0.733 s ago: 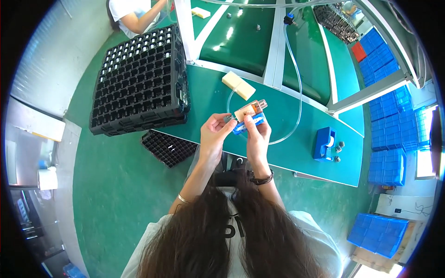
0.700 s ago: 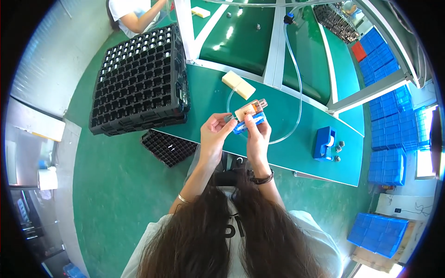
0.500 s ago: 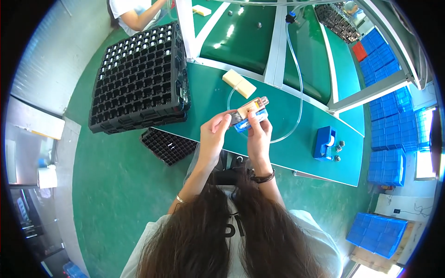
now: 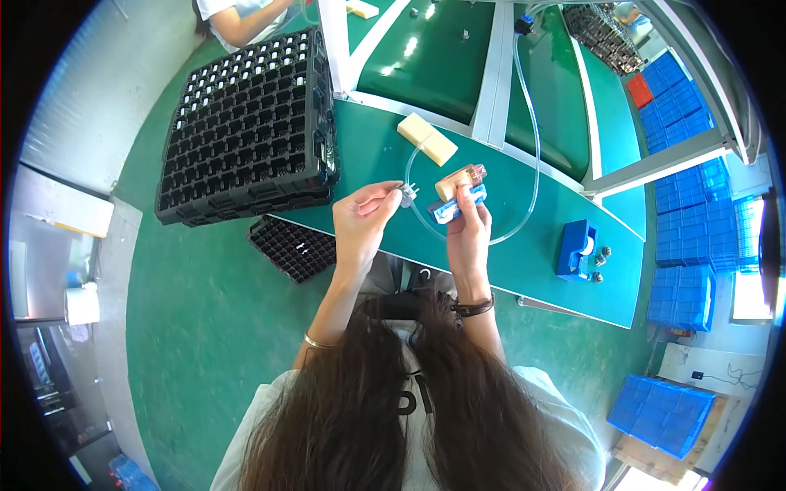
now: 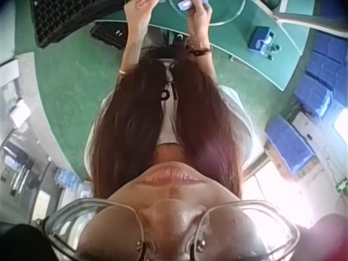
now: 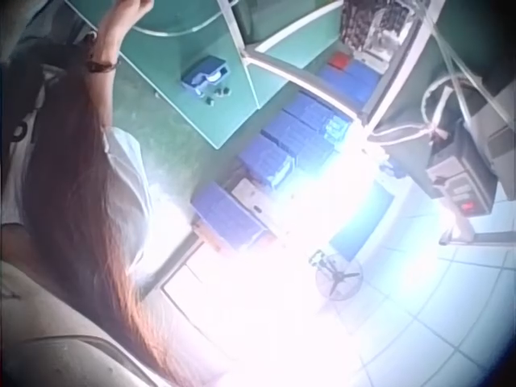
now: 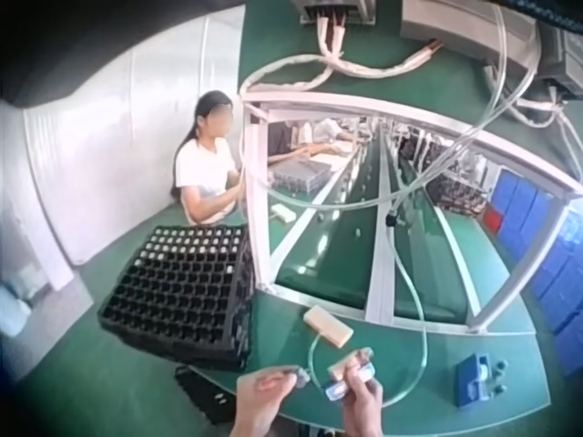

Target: The person assembles small electronic components by hand, taking them from trays and blue bins and fitting them into a plastic housing.

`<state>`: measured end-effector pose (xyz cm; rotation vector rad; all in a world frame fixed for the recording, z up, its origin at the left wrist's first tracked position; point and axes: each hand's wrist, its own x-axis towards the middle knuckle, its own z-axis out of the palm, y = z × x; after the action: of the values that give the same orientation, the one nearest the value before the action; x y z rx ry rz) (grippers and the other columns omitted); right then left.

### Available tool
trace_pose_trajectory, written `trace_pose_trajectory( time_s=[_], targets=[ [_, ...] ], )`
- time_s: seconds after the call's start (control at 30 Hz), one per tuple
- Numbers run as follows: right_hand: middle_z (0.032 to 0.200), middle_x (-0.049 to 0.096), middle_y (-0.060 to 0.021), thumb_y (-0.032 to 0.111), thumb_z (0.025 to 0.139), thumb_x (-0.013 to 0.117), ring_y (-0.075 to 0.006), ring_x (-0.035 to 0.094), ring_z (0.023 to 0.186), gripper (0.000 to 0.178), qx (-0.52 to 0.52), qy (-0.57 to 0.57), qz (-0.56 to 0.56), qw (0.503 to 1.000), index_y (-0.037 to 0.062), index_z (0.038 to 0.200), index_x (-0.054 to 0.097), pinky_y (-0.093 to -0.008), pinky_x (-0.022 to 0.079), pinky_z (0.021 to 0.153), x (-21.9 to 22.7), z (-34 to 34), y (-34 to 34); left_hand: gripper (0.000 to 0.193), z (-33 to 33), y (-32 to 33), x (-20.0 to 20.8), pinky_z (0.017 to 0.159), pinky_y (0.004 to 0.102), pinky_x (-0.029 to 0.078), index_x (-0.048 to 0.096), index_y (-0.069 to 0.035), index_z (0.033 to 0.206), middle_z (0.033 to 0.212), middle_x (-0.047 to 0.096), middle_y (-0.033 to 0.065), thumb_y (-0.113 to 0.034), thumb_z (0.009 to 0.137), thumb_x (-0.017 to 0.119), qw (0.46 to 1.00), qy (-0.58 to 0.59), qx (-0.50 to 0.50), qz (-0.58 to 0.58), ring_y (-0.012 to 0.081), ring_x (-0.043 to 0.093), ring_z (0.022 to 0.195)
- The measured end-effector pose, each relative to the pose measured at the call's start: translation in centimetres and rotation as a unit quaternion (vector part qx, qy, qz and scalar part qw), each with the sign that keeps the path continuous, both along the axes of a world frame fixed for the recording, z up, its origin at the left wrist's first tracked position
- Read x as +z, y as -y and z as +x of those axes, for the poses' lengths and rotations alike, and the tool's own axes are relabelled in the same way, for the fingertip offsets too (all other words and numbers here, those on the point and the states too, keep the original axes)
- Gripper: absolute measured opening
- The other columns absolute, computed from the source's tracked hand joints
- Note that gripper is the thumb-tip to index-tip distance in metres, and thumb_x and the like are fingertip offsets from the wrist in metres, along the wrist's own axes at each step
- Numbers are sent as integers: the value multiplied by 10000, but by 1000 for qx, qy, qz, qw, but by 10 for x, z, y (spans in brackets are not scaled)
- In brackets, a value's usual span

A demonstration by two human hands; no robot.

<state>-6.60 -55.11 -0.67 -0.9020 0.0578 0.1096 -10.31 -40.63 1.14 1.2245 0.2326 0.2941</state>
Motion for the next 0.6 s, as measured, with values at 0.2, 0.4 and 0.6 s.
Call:
trace_pose_trajectory(
  time_s=[0.2,0.4,0.6],
  targets=[
    [1008,610,-82,182,886,566,-120,591,894,277,14,9,-33,999,-29,1064,538,-244,457,794,3,-3,-6,170,-1,6,7,747,205,473,633,62,970,875,654,87,-9,819,601,998,4,-57,33,97,604,794],
    [991,610,-71,179,880,579,-106,579,876,268,4,22,-48,999,-22,1054,541,-236,444,785,4,-7,-7,184,1,5,5,753,212,479,630,63,982,889,655,90,-15,815,616,997,-4,-64,37,102,606,801],
    [991,608,-66,172,863,607,-105,574,877,273,-12,33,-59,998,-16,1050,544,-240,440,786,7,-10,-7,194,0,8,9,760,213,476,631,61,988,902,655,88,-33,818,626,998,3,-65,24,101,606,807]
  ],
)
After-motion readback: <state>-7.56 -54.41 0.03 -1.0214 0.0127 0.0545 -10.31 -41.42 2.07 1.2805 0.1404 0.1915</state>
